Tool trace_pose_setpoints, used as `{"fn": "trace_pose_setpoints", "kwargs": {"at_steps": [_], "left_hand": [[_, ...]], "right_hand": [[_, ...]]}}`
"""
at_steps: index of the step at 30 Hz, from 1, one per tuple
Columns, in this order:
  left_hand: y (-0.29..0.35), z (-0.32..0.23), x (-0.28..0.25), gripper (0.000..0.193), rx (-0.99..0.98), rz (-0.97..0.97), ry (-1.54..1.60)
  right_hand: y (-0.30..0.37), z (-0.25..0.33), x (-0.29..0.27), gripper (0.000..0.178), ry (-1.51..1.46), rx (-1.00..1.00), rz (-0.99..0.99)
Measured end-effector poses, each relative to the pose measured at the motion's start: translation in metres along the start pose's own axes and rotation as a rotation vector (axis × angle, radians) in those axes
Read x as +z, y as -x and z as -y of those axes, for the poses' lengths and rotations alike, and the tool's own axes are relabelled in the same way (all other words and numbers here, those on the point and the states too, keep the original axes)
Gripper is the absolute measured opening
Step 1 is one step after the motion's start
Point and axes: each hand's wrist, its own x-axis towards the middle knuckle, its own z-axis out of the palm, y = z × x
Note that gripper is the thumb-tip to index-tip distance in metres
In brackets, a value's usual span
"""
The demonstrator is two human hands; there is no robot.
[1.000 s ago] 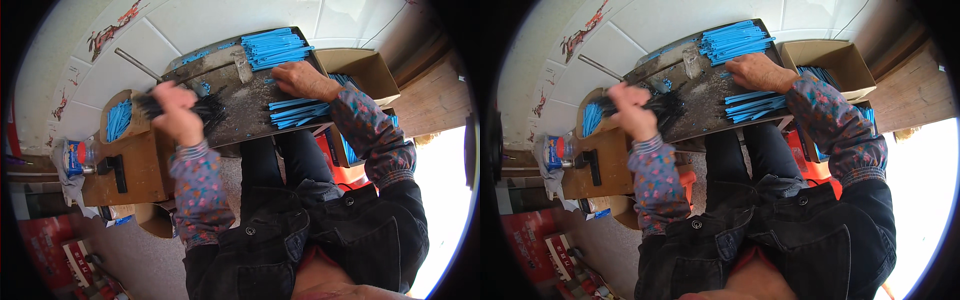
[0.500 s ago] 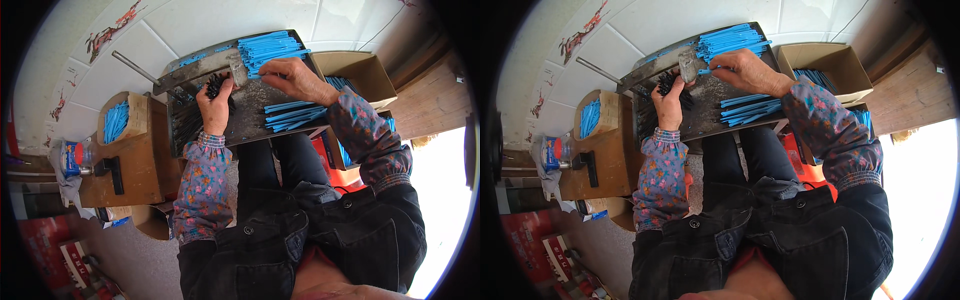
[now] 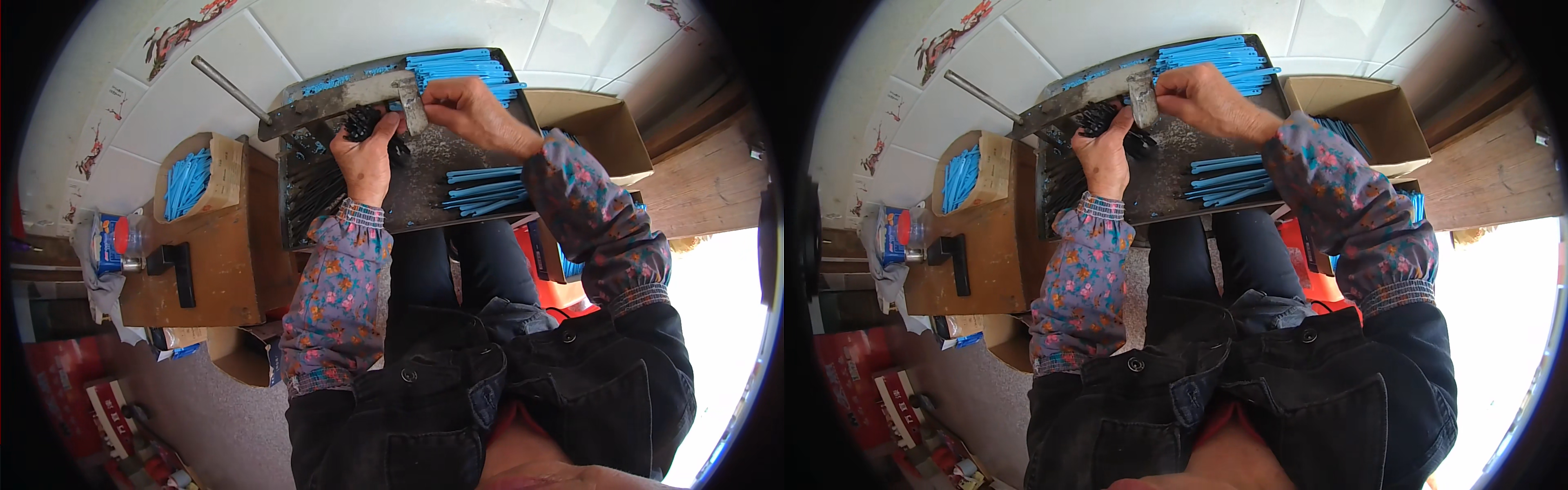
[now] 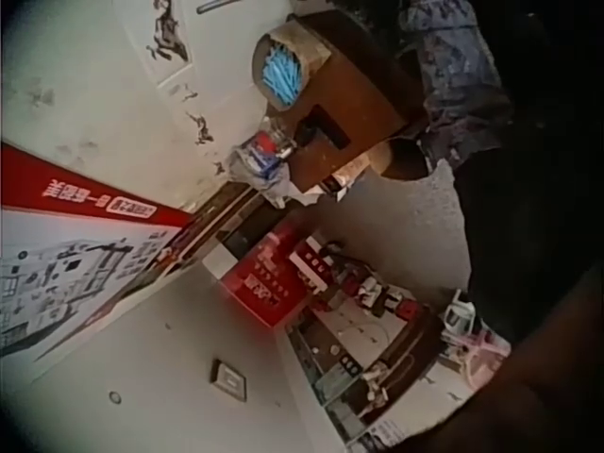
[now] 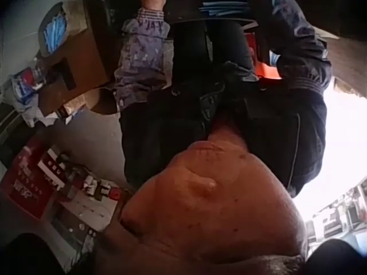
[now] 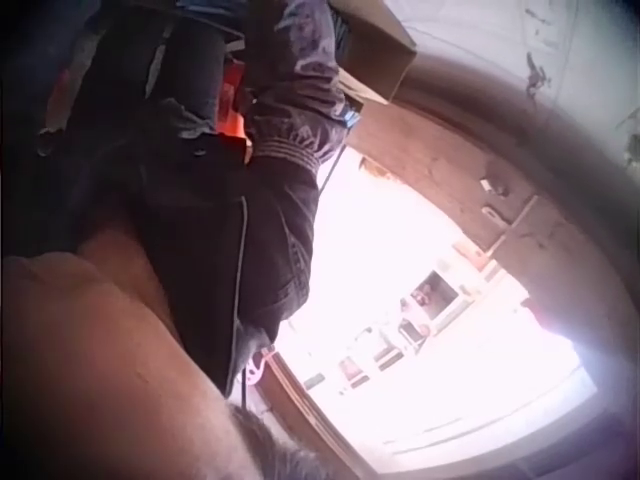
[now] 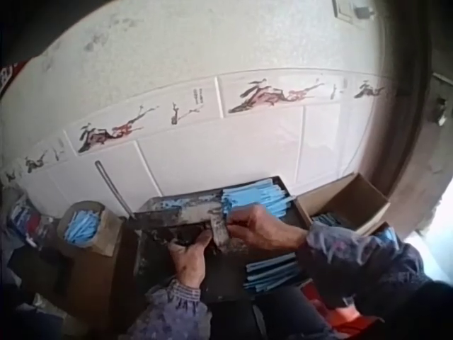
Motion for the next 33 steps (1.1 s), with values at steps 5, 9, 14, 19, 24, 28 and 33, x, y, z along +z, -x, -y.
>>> {"fn": "trace_pose_setpoints", "kwargs": {"at_steps": [5,9,14,19,24,28,33], "left_hand": [[0.002,-0.001,-0.001,0.009,0.029,0.029,-0.055],[0.002,-0.007,-0.004,0.011,-0.019,0.108,-0.052],[0.001,-0.001,-0.013,0.012,-0.044,0.177,-0.236],[0.002,0.0,-0.011,0.015,0.02,0.215,-0.237],[0.0,0.002,-0.008,0.014,-0.023,0.186,-0.138],[0.002,0.0,-0.007,0.01,-0.001,0.108,-0.119],[0.001,-0.004,-0.002,0.007,0.02,0.105,-0.156]], "right_hand": [[0.001,-0.007,-0.013,0.014,0.067,-0.085,0.085],[0.007,-0.019,-0.042,0.013,0.186,-0.016,0.243],[0.018,-0.059,-0.017,0.011,0.741,-0.47,0.05],[0.02,-0.06,-0.022,0.011,0.815,-0.356,0.245],[0.011,-0.033,-0.026,0.008,0.579,-0.21,0.224],[0.016,0.008,-0.013,0.007,0.118,0.046,0.112],[0.01,0.008,-0.002,0.007,-0.152,0.132,0.008]]}}
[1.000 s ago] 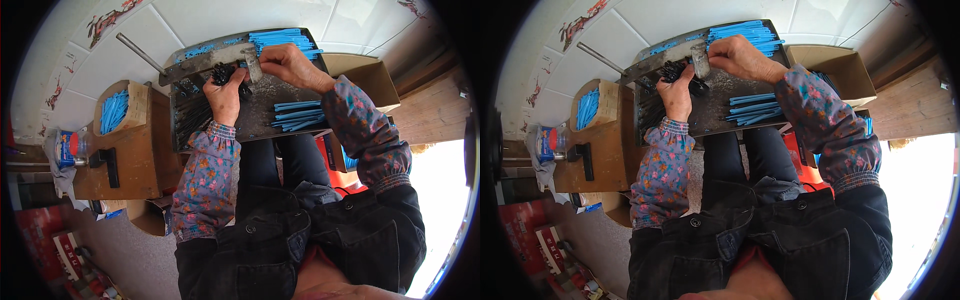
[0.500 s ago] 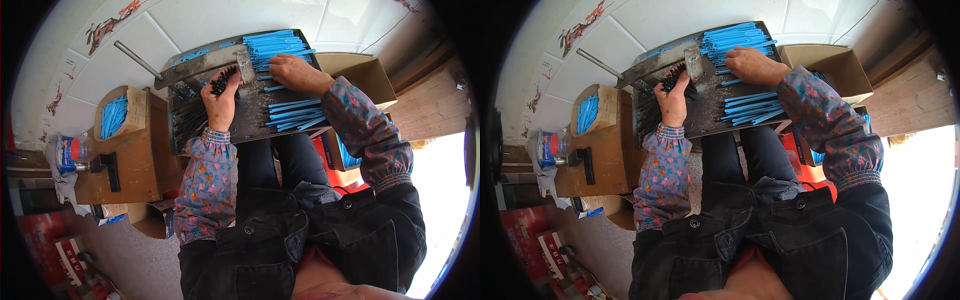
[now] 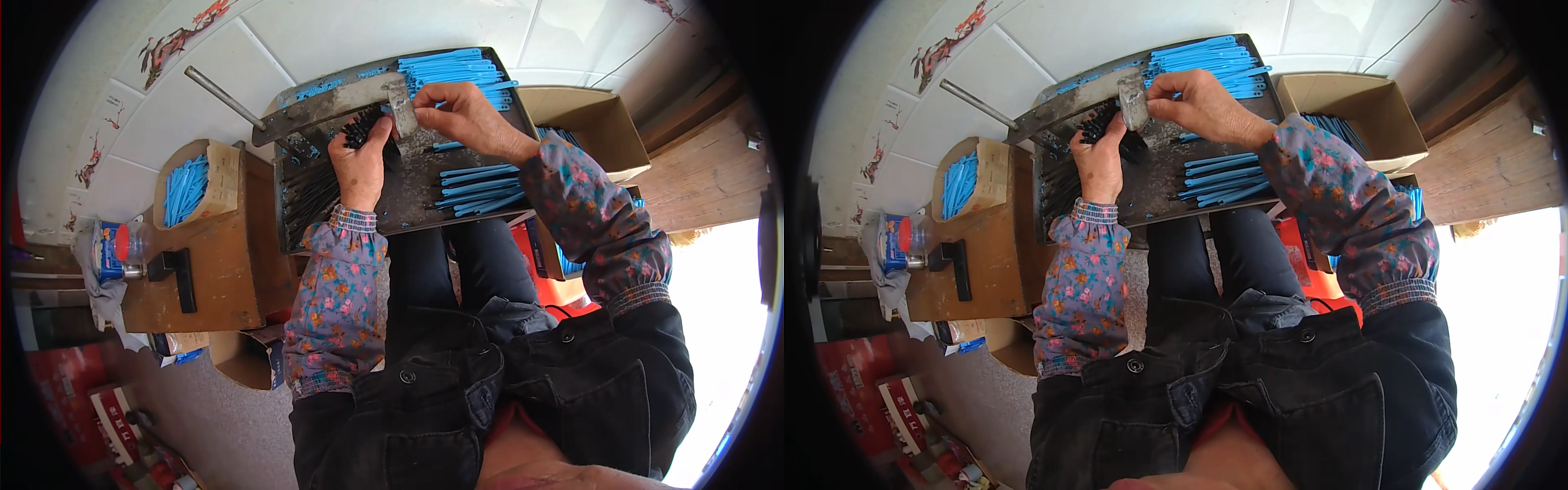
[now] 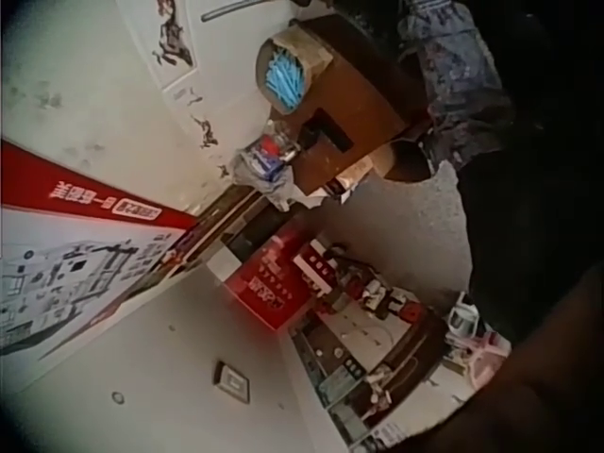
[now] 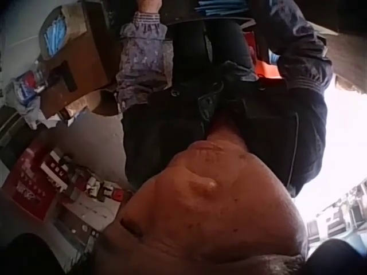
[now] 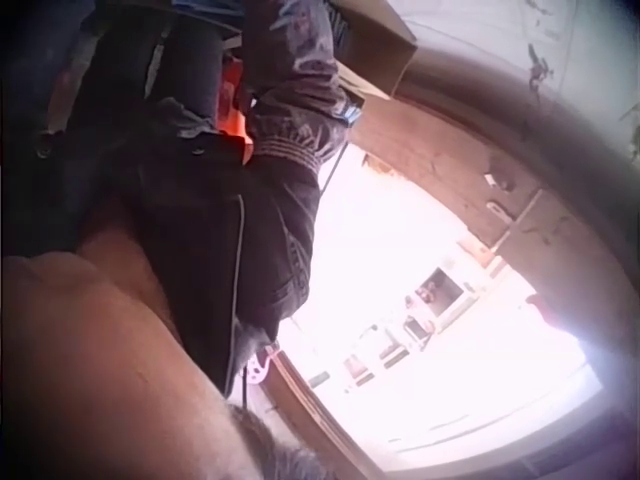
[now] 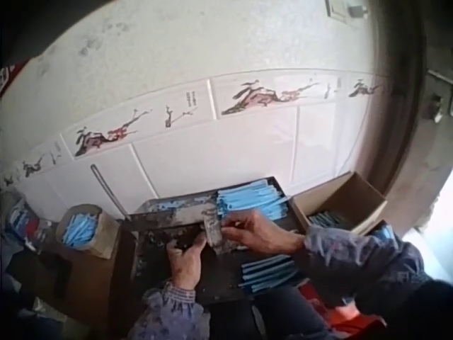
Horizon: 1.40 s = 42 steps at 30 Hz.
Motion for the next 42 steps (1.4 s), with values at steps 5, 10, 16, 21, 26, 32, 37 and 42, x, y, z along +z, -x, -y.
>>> {"fn": "trace_pose_setpoints", "kwargs": {"at_steps": [5,10,16,21,26,32,37,42], "left_hand": [[0.001,0.001,-0.003,0.007,0.008,0.013,-0.012],[0.0,0.001,-0.004,0.01,0.018,-0.001,-0.026],[0.002,0.007,-0.009,0.016,0.0,0.077,-0.09],[0.002,0.009,-0.009,0.016,0.011,0.097,-0.065],[0.0,0.01,-0.009,0.012,-0.021,0.047,-0.007],[-0.002,0.009,-0.002,0.007,-0.014,-0.023,-0.018],[0.001,0.004,-0.003,0.007,0.024,-0.012,-0.033],[-0.001,0.015,-0.002,0.009,0.032,-0.029,-0.061]], "right_hand": [[-0.014,-0.002,-0.013,0.009,0.351,-0.369,0.071],[-0.003,-0.011,-0.035,0.007,0.067,0.018,0.129],[0.003,-0.064,-0.037,0.011,0.818,-0.491,0.162],[0.005,-0.053,-0.033,0.013,1.029,-0.608,0.109],[0.007,-0.006,-0.024,0.014,0.708,-0.469,0.001],[-0.002,0.005,-0.008,0.017,-0.007,0.088,0.097],[-0.006,-0.004,-0.01,0.012,0.238,-0.201,0.099],[0.001,0.0,-0.022,0.009,0.247,-0.202,0.002]]}}
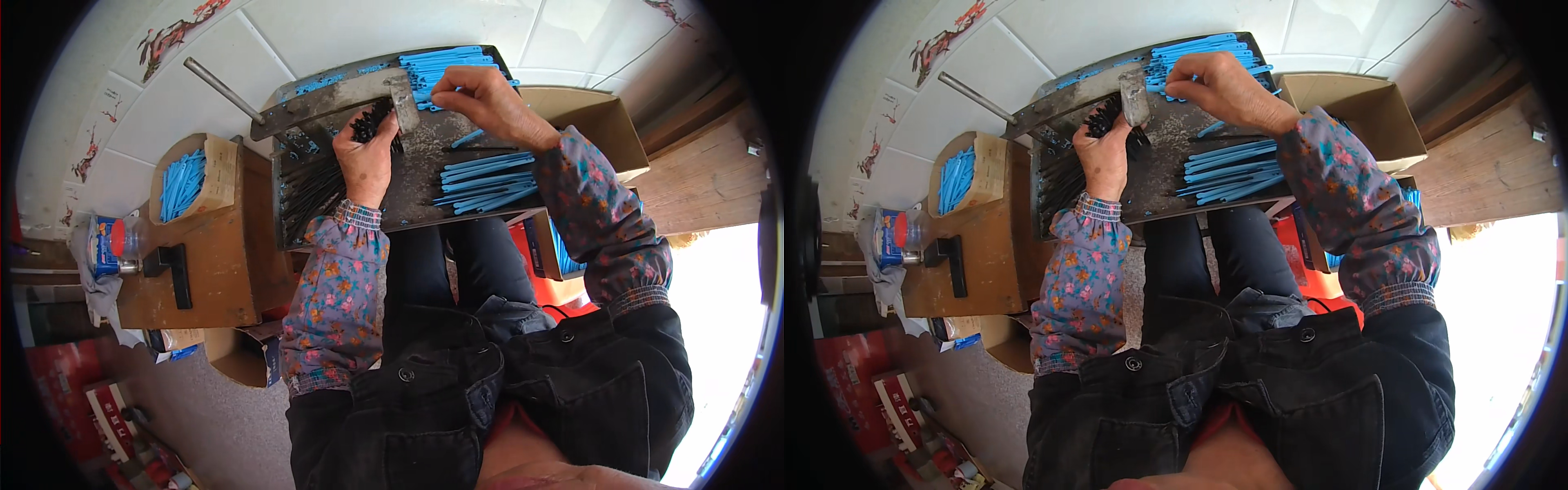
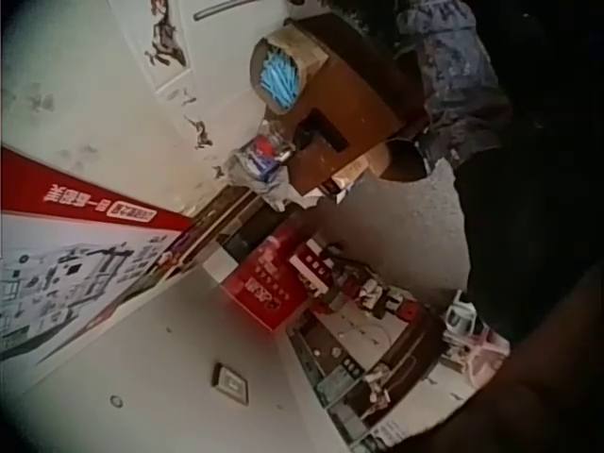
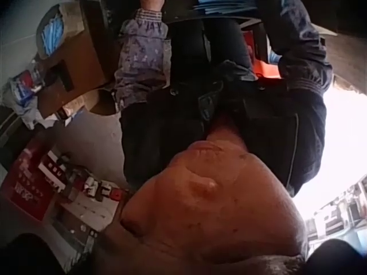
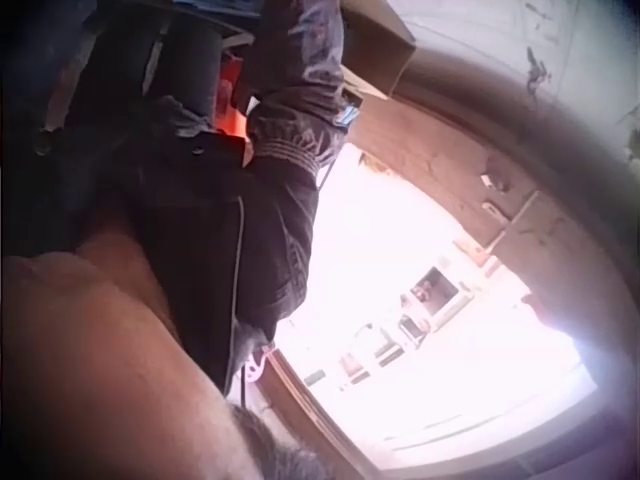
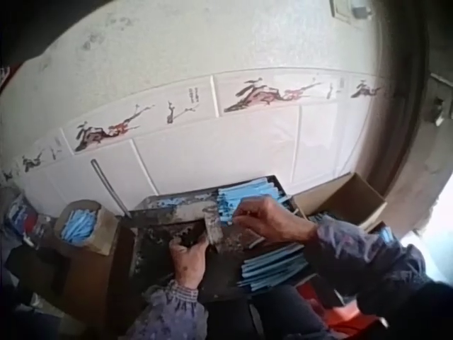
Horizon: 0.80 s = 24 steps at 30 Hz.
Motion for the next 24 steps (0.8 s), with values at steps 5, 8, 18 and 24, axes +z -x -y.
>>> {"fn": "trace_pose_setpoints", "kwargs": {"at_steps": [5,8,18,24], "left_hand": [[-0.003,0.002,-0.002,0.01,-0.043,0.02,0.031],[-0.001,-0.004,-0.001,0.01,-0.035,0.021,0.03],[0.001,-0.015,0.0,0.014,-0.118,0.083,0.057],[0.002,-0.008,-0.005,0.016,-0.091,0.108,-0.04]], "right_hand": [[-0.003,0.002,0.016,0.009,-0.113,0.119,-0.001],[-0.007,-0.004,0.022,0.01,-0.129,0.085,-0.056],[0.021,-0.066,-0.028,0.011,0.489,-0.286,0.15],[0.021,-0.06,-0.015,0.009,0.451,-0.209,0.214]]}}
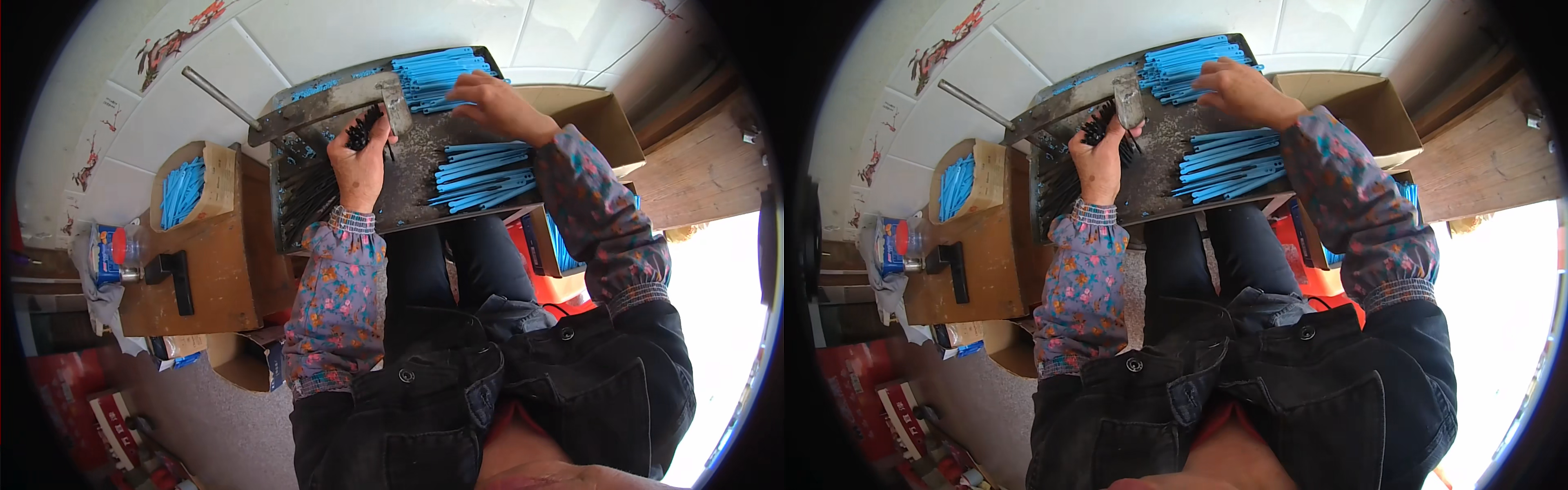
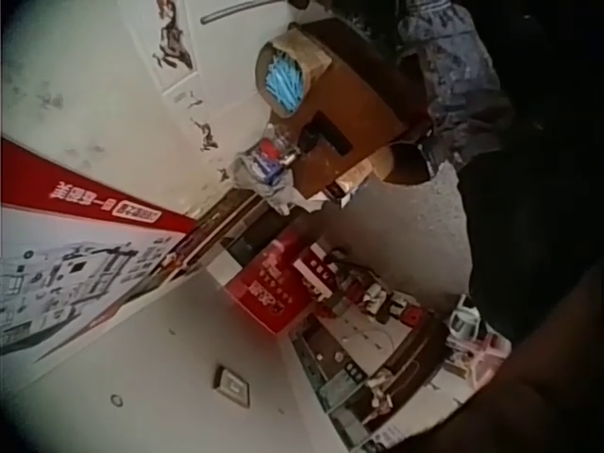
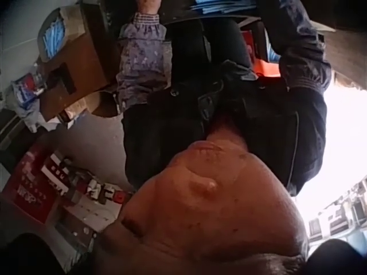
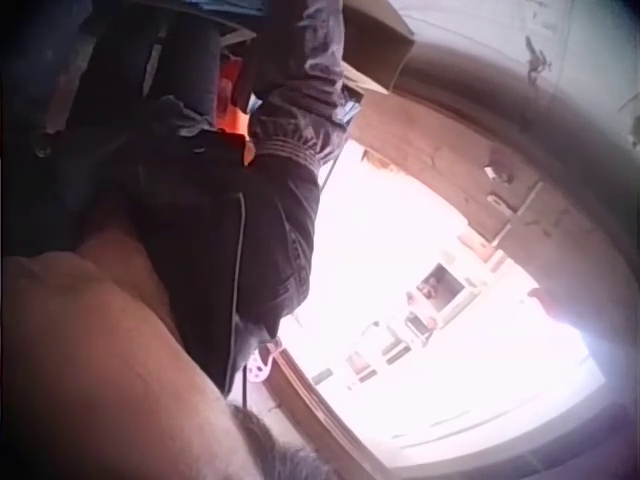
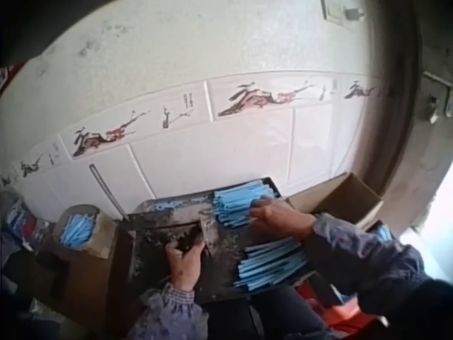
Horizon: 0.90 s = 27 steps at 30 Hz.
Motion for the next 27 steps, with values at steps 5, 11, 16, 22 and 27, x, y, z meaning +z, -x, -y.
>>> {"fn": "trace_pose_setpoints", "kwargs": {"at_steps": [5,11,16,22,27], "left_hand": [[0.001,-0.002,0.0,0.015,0.02,0.03,0.009],[-0.004,0.0,-0.001,0.01,0.048,0.005,0.092],[-0.006,0.001,0.001,0.008,0.028,-0.006,0.108],[-0.005,0.0,-0.001,0.009,0.009,-0.004,0.07],[0.0,-0.01,0.0,0.012,-0.001,-0.034,0.134]], "right_hand": [[-0.009,-0.01,0.005,0.012,0.431,-0.082,-0.206],[-0.026,0.043,-0.013,0.009,-0.14,0.054,-0.197],[-0.044,0.056,-0.005,0.01,-0.69,0.367,-0.182],[-0.047,0.043,-0.007,0.011,-0.443,0.062,-0.179],[-0.02,0.019,-0.023,0.016,-0.349,0.306,0.188]]}}
